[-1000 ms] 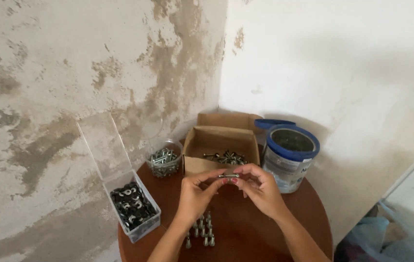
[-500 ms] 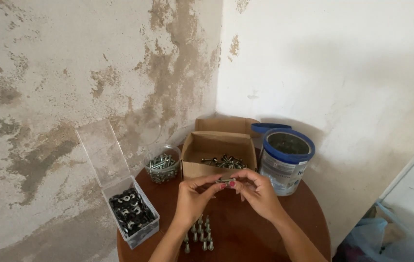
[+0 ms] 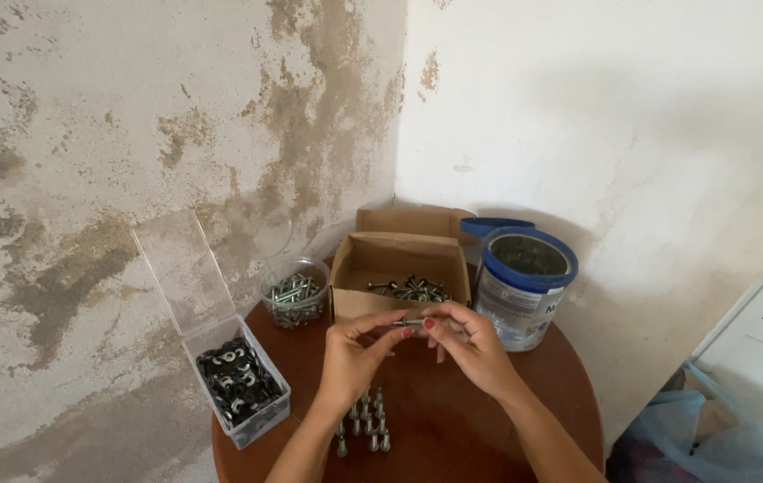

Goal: Sorting and inspecting small metal fasteners like bolts and screws by picking them from containers and arranging them on a table.

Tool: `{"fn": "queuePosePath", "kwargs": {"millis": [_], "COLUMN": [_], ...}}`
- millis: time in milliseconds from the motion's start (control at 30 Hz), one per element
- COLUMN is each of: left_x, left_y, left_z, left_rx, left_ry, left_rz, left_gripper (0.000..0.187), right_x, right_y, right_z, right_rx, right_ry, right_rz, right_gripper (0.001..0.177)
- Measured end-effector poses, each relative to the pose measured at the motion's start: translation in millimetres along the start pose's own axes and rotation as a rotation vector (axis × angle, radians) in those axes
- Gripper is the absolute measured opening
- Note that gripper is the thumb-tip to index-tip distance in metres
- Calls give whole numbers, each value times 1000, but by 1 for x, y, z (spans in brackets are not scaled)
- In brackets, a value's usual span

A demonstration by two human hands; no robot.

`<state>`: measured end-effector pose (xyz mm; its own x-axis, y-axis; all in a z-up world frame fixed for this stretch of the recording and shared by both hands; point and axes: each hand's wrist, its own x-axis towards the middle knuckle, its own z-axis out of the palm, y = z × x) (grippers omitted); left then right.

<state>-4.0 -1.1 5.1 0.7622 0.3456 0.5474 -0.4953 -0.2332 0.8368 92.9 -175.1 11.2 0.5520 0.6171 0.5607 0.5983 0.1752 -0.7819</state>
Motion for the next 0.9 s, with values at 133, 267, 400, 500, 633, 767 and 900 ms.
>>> {"fn": "queuePosePath", "kwargs": {"millis": [133,267,400,500,633,767,900], "left_x": [1,1,1,1,1,-1,-1], "left_y": [-2,-1,1,-5,-4,-2,-1], "left_z": [1,1,0,0,0,2,2], "left_rx": [-23,-15,-42,-29,4,-6,-22], "left_ry": [12,-16,-28,-29,-38,-39,-41], "left_rz": [-22,-15,-56,-41,25,0,12], "left_gripper": [23,23,24,26,26,25,25], "right_x": [-1,0,0,-1,-1,-1,-1], "right_y": [0,3,8,6,2,2,0], "right_z": [-1,-1,-2,-2,-2,0,2], "right_rx": [-7,7,-17,-7,-40,-97,-49], "right_ry": [29,31,17,6,-20,-3,28], "right_rz": [46,13,-3,-1,24,60,91], "right_gripper": [29,20,19,17,16,30,33]}}
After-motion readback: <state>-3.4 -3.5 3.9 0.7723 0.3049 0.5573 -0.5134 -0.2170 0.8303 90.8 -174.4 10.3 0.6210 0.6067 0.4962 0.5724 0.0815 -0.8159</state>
